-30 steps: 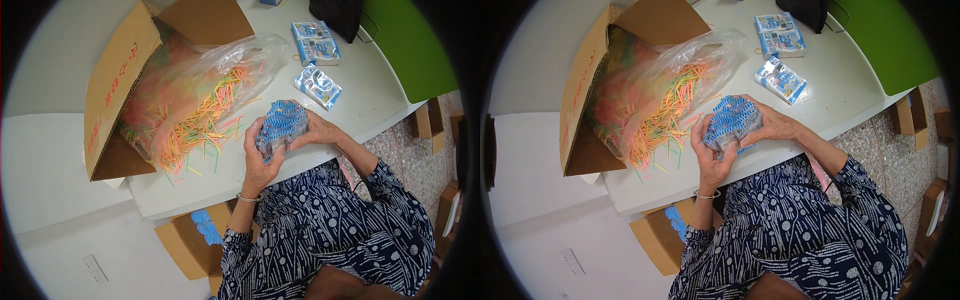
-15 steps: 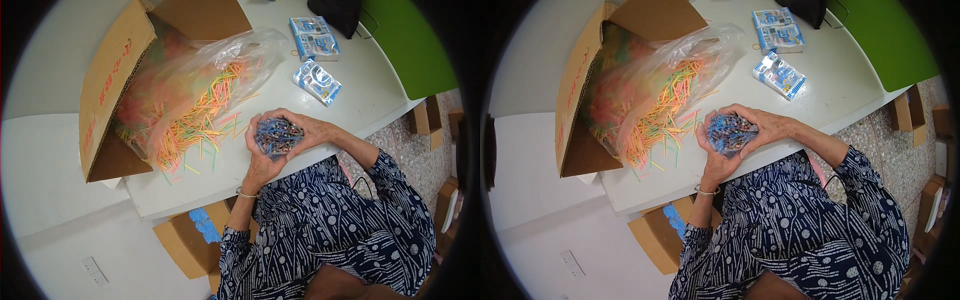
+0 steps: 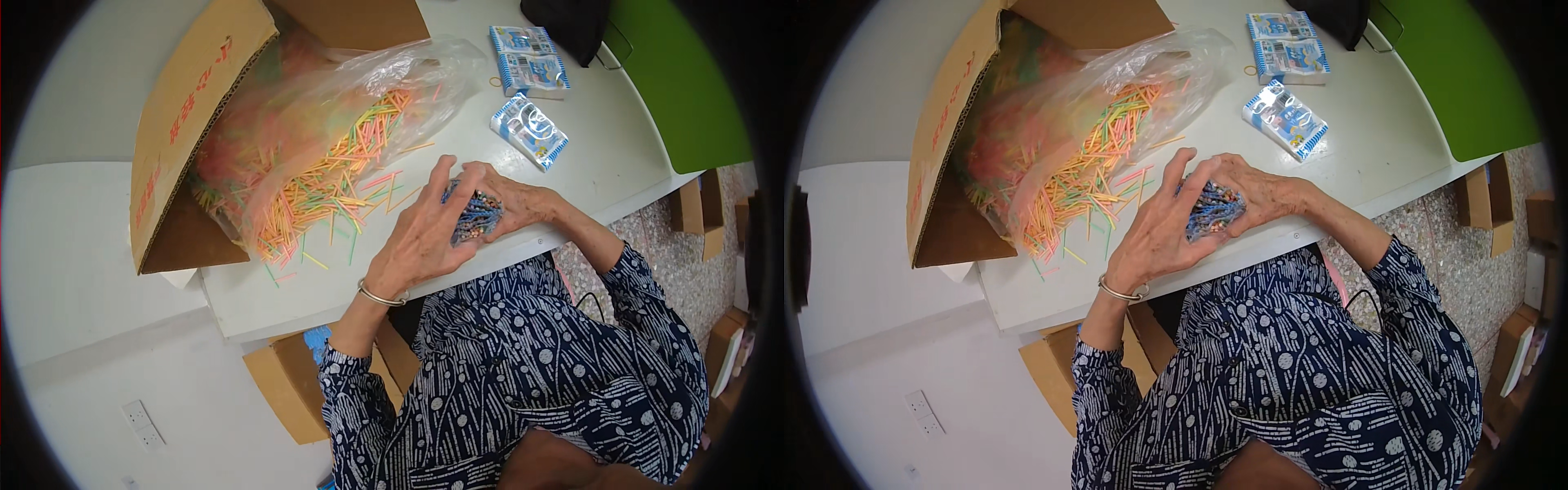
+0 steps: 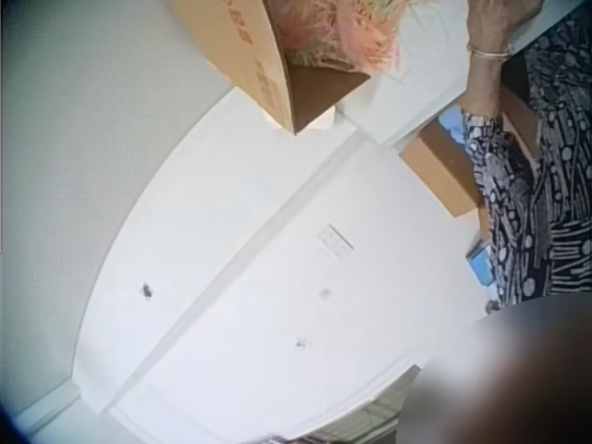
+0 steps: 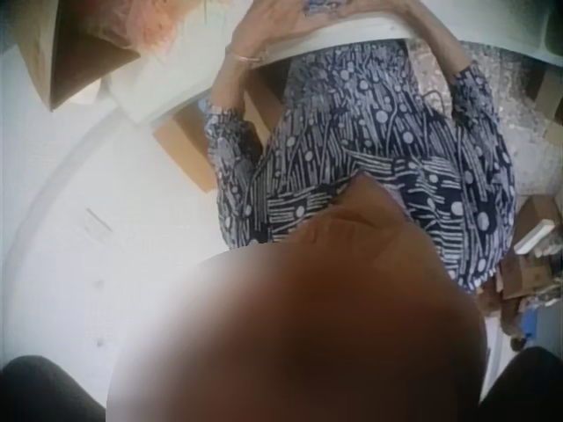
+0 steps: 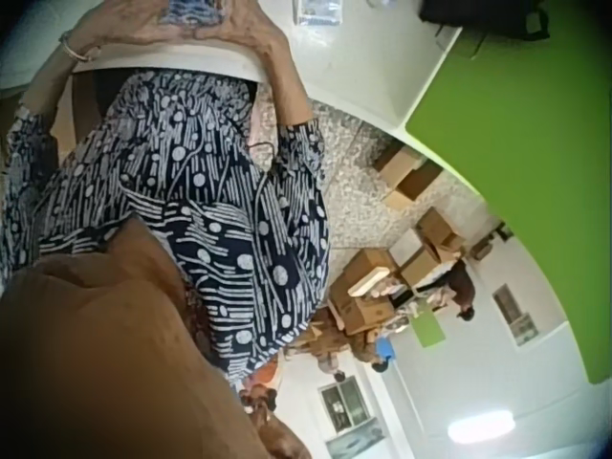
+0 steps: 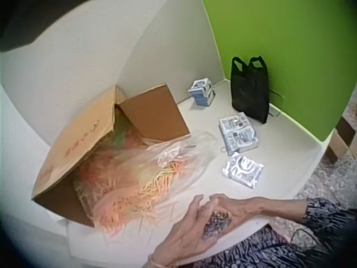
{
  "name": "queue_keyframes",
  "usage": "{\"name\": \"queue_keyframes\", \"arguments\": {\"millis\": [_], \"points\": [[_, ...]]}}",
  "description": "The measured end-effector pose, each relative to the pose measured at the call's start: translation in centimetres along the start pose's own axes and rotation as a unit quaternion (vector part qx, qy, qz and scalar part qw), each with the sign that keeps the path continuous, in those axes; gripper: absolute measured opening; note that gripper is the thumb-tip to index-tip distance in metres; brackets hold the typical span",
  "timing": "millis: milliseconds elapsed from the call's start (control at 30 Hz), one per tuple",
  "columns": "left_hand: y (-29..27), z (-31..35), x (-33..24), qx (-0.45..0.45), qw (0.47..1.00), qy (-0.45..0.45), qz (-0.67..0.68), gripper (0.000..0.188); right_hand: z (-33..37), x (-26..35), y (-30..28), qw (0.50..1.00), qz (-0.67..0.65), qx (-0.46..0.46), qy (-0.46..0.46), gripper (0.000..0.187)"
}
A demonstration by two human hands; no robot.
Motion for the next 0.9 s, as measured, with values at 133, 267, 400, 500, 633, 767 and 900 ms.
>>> {"name": "queue_keyframes", "arguments": {"millis": [133, 267, 400, 500, 633, 767, 900], "points": [[0.3, -0.2, -0.5, -0.013, 0.998, 0.036, -0.057, 0.075, 0.2, -0.1, -0.1, 0.999, -0.036, 0.001, 0.015, 0.101], [0.5, -0.2, -1.1, -0.011, 0.997, 0.044, -0.055, 0.063, -0.2, -0.1, -0.3, 0.999, -0.004, 0.035, 0.003, 0.106], [2.5, 1.2, 0.2, -0.108, 0.989, 0.067, -0.074, 0.055, -0.1, 0.9, -1.0, 0.976, -0.191, 0.026, 0.096, 0.11], [2.1, 3.4, 0.5, -0.183, 0.977, 0.038, -0.103, 0.052, -0.5, 0.8, -0.6, 0.986, -0.153, -0.037, 0.053, 0.117], [-0.7, 10.5, -0.2, -0.372, 0.925, -0.026, -0.067, 0.048, -1.2, 0.4, 0.1, 0.973, -0.226, -0.031, -0.031, 0.117], [-3.1, 24.1, -0.8, -0.478, 0.838, -0.221, -0.14, 0.044, -0.3, -0.1, 0.0, 0.981, -0.182, -0.06, 0.016, 0.11], [1.0, 41.9, -0.8, -0.526, 0.708, -0.442, -0.162, 0.049, -0.9, 0.6, 0.6, 0.985, -0.156, -0.073, 0.03, 0.1]]}}
Point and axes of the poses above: each hand's wrist, its own z-axis away from the middle knuckle, its own y-axis out of the palm, x = y × z, the point moved 3 cm from there along -z, towards the middle knuckle, and after that the axes turned 11 degrees about y, right-handed, at the moved point
